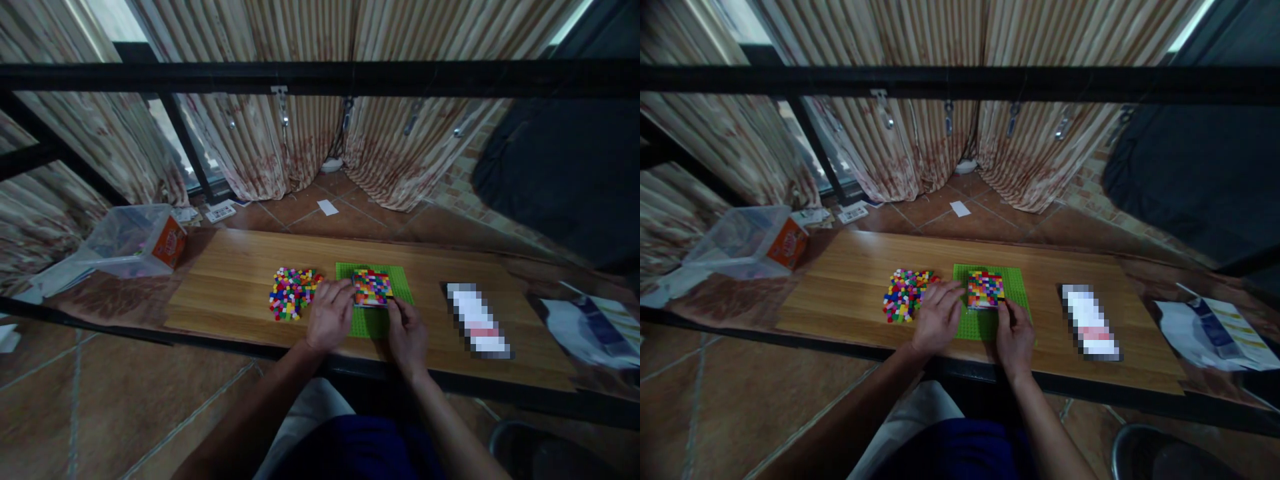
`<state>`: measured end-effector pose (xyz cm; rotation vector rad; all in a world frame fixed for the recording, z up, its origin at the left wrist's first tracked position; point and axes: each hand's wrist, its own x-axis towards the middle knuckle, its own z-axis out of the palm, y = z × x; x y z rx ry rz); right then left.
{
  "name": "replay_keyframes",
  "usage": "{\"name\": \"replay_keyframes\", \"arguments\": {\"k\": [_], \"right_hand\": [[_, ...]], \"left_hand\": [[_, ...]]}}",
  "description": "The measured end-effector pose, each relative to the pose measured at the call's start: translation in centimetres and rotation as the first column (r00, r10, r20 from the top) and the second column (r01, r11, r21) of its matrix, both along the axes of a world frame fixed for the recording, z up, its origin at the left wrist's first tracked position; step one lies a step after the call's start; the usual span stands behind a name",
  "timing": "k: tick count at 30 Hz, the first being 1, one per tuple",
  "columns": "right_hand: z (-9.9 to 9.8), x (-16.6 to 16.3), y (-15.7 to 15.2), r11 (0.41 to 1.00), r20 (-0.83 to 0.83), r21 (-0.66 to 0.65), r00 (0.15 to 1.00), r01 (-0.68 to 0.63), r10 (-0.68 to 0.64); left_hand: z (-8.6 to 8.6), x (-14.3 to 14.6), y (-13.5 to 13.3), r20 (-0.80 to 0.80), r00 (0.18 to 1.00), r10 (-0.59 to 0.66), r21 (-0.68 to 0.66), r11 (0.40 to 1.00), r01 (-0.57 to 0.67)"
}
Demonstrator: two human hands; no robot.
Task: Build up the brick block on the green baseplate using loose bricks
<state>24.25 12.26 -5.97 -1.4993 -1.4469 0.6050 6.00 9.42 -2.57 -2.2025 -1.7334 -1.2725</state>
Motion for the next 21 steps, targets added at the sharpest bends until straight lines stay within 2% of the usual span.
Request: {"name": "replay_keyframes", "arguments": {"k": [3,6,9,15,21], "right_hand": [[-0.2,0.2,-0.1,1.0,0.013,0.002,1.0,-0.004,0.004],[-0.3,0.2,-0.1,1.0,0.006,0.014,1.0,-0.01,0.01],[-0.3,0.1,-0.1,1.0,0.003,0.024,1.0,-0.007,0.007],[-0.1,0.0,-0.1,1.0,0.014,0.012,1.0,-0.005,0.005],[0.1,-0.1,-0.2,1.0,-0.006,0.009,1.0,-0.02,0.02]], "left_hand": [[0.4,-4.7,-0.9,0.054,0.977,0.206,-0.022,0.979,-0.205],[0.2,-9.4,-1.8,0.023,0.936,0.351,-0.079,0.934,-0.349],[-0.5,-12.4,-2.2,-0.057,0.929,0.365,-0.147,0.917,-0.37],[-1.8,-13.2,-2.1,-0.085,0.937,0.34,-0.209,0.913,-0.351],[-1.5,-13.2,-1.7,-0.116,0.936,0.333,-0.217,0.911,-0.351]]}}
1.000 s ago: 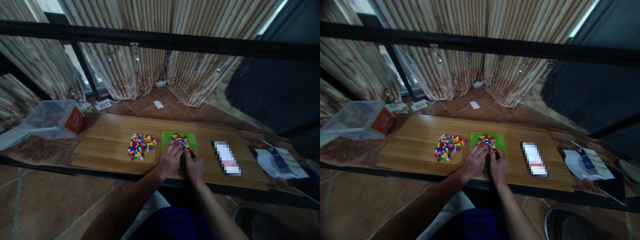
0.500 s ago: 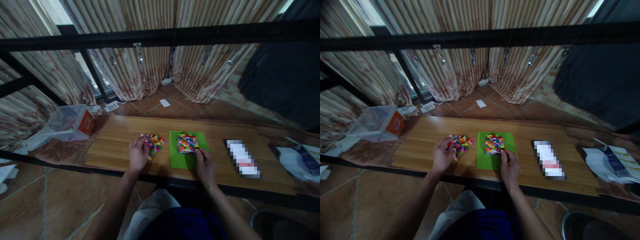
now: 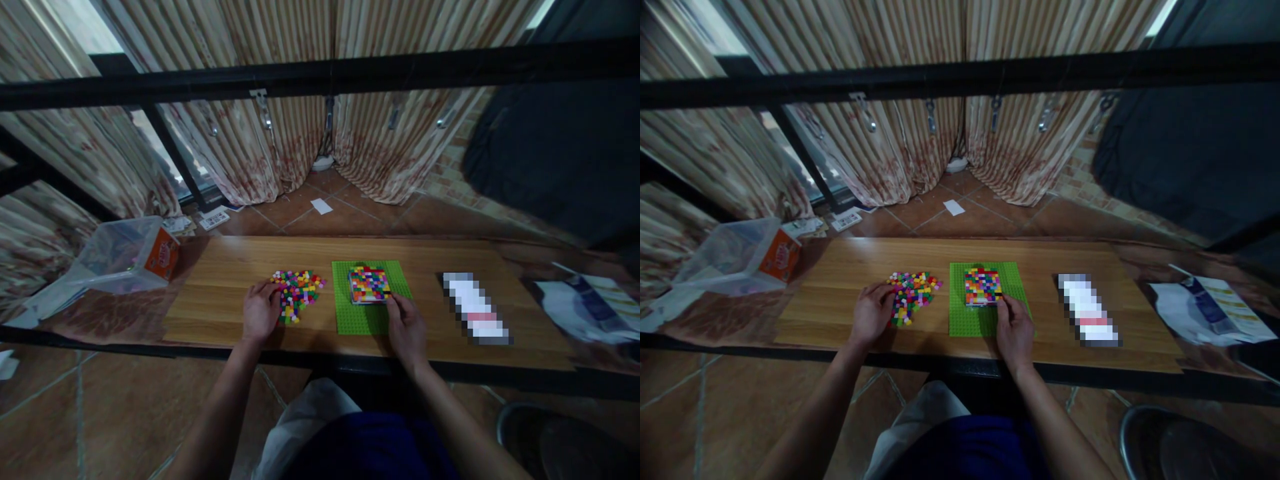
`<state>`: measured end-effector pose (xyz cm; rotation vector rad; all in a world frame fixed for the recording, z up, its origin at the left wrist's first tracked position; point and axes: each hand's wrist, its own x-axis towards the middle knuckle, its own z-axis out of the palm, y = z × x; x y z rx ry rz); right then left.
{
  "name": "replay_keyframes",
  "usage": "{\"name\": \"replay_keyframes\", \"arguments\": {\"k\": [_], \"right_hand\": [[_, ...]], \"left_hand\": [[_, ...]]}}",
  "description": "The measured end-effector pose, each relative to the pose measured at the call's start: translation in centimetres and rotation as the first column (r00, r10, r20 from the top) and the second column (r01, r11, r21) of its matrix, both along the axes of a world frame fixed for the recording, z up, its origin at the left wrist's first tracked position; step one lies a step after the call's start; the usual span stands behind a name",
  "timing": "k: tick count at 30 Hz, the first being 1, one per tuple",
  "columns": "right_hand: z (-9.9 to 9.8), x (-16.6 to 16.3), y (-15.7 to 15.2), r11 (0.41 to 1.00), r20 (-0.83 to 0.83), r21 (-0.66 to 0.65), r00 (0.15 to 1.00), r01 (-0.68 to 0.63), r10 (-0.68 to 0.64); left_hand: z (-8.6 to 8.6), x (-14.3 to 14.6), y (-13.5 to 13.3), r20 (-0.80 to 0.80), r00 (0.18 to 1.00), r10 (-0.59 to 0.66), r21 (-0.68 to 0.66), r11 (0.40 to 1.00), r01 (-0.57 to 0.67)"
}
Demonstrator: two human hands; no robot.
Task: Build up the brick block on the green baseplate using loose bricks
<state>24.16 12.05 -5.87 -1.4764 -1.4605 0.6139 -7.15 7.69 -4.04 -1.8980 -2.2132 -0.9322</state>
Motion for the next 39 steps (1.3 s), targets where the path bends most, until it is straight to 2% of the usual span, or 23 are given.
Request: {"name": "replay_keyframes", "arguments": {"k": [5,9,13,17,22,29,33,39], "right_hand": [[0.0,-0.1,0.0,1.0,-0.01,0.01,1.0,0.005,-0.005],[-0.1,-0.2,0.0,1.0,-0.031,0.031,1.0,0.004,-0.003],[0.0,-0.3,0.0,0.999,-0.047,0.032,0.999,0.005,-0.003],[0.3,-0.5,-0.1,0.999,-0.059,0.046,0.998,0.008,-0.006],[0.4,-0.8,-0.1,0.997,-0.062,0.071,0.998,0.019,-0.015],[0.7,-1.0,-0.1,0.997,-0.064,0.078,0.998,0.023,-0.018],[0.7,-0.9,-0.1,0.997,-0.064,0.08,0.998,0.021,-0.016],[0.6,-0.8,-0.2,0.997,-0.062,0.079,0.998,0.011,-0.006]], "left_hand": [[1.1,1.0,-0.4,0.061,0.997,0.04,0.011,0.999,-0.041],[2.1,3.5,-0.6,0.313,0.949,0.026,0.018,0.999,-0.033],[2.1,7.3,-0.1,0.536,0.835,-0.123,0.064,0.992,0.105],[1.8,11.2,0.7,0.614,0.747,-0.256,0.107,0.964,0.242],[1.6,14.0,1.7,0.529,0.778,-0.339,0.117,0.937,0.329],[2.1,14.9,3.1,0.237,0.867,-0.439,0.168,0.897,0.408],[2.1,15.4,3.7,0.131,0.905,-0.405,0.201,0.905,0.376],[0.8,16.1,3.8,0.149,0.93,-0.336,0.26,0.921,0.291]]}}
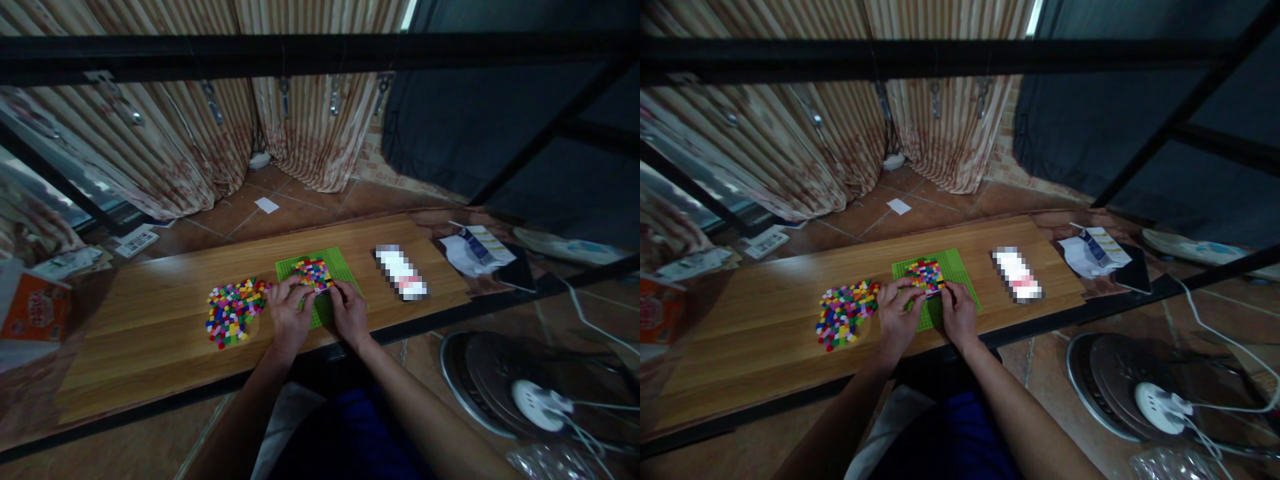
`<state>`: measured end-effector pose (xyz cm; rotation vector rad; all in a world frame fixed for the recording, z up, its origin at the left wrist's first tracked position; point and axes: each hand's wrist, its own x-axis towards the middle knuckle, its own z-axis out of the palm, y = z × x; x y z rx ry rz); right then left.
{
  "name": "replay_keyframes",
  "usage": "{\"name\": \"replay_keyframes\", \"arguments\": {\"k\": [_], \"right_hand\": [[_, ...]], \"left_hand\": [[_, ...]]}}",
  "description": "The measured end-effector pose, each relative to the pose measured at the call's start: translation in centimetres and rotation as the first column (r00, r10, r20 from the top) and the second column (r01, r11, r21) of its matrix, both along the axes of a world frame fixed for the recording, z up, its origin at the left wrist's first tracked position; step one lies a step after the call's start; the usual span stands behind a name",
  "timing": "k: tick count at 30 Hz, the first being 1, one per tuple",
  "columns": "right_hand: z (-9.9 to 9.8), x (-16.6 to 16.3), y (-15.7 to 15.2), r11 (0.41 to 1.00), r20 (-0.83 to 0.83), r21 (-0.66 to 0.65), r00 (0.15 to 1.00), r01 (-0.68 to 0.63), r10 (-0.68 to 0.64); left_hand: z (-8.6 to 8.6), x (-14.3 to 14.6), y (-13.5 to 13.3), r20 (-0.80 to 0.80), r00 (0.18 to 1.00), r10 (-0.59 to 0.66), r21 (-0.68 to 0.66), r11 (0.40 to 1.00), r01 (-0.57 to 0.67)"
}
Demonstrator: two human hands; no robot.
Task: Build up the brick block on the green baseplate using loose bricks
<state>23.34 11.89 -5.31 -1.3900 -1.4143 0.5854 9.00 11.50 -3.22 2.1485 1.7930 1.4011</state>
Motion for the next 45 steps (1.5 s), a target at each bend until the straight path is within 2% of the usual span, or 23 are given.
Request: {"name": "replay_keyframes", "arguments": {"k": [11,21,27,35,45], "right_hand": [[0.0,0.1,0.0,1.0,-0.006,-0.017,1.0,-0.011,0.011],[0.0,0.1,0.0,1.0,0.003,-0.02,1.0,-0.011,0.011],[0.0,0.1,0.0,1.0,-0.003,-0.023,1.0,-0.012,0.012],[0.8,-0.5,0.0,0.997,0.028,-0.079,1.0,0.009,-0.007],[1.0,-1.7,1.5,0.977,-0.034,-0.193,0.994,0.091,-0.1]], "left_hand": [[-0.2,0.9,0.6,0.013,1.0,-0.003,0.023,1.0,0.003],[-0.4,1.2,0.7,0.082,0.997,-0.008,-0.009,1.0,0.009],[-0.7,1.4,0.6,0.064,0.998,0.009,-0.008,1.0,-0.008],[-0.7,1.6,0.6,0.055,0.998,0.011,-0.015,1.0,-0.01],[-0.8,1.6,0.5,0.075,0.997,0.012,-0.029,1.0,-0.01]]}}
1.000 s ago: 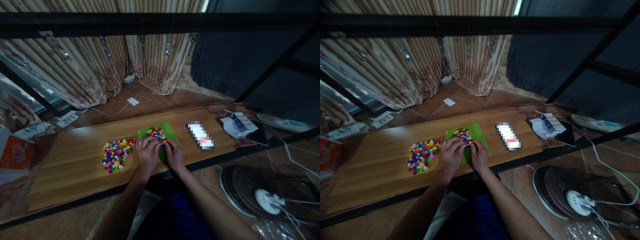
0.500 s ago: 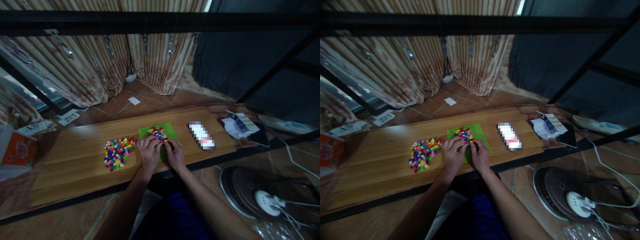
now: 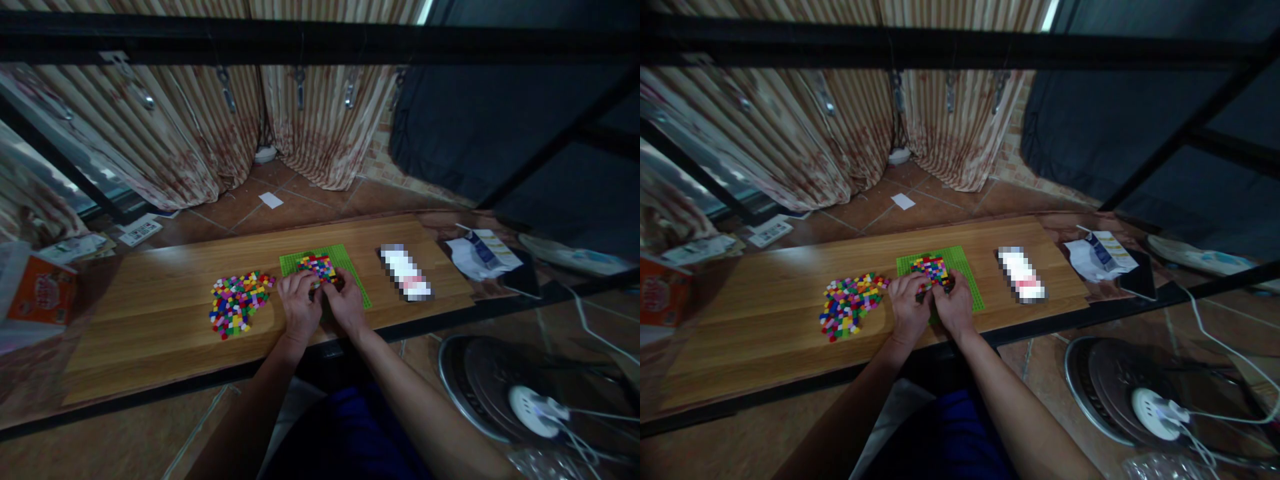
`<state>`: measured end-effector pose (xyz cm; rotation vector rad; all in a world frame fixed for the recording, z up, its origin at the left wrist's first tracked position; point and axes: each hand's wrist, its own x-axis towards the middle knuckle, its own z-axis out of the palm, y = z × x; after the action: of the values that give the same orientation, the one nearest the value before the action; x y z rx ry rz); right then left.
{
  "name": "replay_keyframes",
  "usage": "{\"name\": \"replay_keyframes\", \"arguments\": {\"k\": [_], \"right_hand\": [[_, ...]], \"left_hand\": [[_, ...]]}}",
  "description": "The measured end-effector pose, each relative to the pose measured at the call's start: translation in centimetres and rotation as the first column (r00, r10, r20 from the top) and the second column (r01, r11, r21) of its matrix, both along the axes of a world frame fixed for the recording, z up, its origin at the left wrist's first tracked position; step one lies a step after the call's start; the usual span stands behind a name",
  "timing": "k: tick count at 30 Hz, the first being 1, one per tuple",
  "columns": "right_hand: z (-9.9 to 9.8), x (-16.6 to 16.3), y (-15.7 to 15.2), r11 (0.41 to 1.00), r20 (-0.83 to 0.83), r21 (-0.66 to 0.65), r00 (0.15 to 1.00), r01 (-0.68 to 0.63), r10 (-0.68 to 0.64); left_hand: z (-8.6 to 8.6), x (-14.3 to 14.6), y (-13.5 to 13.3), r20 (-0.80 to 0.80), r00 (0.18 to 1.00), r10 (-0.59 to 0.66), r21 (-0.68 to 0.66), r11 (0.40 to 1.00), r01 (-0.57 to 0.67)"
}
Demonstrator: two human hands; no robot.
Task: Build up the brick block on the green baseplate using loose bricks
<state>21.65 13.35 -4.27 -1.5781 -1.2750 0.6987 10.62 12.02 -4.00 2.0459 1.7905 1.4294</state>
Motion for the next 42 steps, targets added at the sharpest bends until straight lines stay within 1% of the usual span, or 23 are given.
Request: {"name": "replay_keyframes", "arguments": {"k": [5,9,13,21,28,32,34,36,39,42], "right_hand": [[-0.3,0.1,0.0,0.999,-0.026,0.042,1.0,0.007,-0.006],[-0.3,0.3,0.1,1.0,-0.018,0.025,1.0,-0.005,0.005],[0.0,0.3,0.1,0.999,0.025,0.007,0.999,-0.035,0.035],[-0.1,0.5,0.2,0.997,0.027,0.035,0.997,-0.069,0.068],[0.3,0.7,-0.3,0.994,0.105,0.043,0.99,-0.101,0.096],[0.0,1.3,-0.9,0.987,0.151,0.06,0.979,-0.15,0.14],[-0.3,1.5,-1.1,0.982,0.156,0.082,0.976,-0.168,0.154],[-0.6,1.7,-1.2,0.98,0.16,0.102,0.975,-0.168,0.151],[-0.9,1.7,-1.2,0.982,0.178,0.115,0.975,-0.152,0.13],[-1.1,1.7,-1.2,0.982,0.192,0.129,0.975,-0.135,0.109]], "left_hand": [[-0.1,0.0,0.0,0.002,1.0,-0.002,-0.004,1.0,0.002],[0.0,0.0,0.0,-0.004,1.0,0.007,-0.004,1.0,-0.007],[0.0,0.1,0.0,-0.012,1.0,0.008,0.002,1.0,-0.008],[-0.2,0.1,0.0,-0.015,1.0,0.012,-0.006,1.0,-0.012],[0.0,0.1,0.1,-0.013,1.0,0.009,-0.009,1.0,-0.009],[0.5,-0.1,-0.8,-0.009,1.0,-0.006,-0.016,1.0,0.006],[0.7,-0.8,-1.6,-0.011,1.0,0.002,-0.015,1.0,-0.002],[0.9,-2.1,-2.6,-0.028,0.999,0.037,-0.016,0.999,-0.037],[0.9,-4.9,-3.6,-0.087,0.988,0.124,-0.028,0.991,-0.127],[0.8,-7.7,-4.0,-0.184,0.96,0.213,-0.074,0.971,-0.229]]}}
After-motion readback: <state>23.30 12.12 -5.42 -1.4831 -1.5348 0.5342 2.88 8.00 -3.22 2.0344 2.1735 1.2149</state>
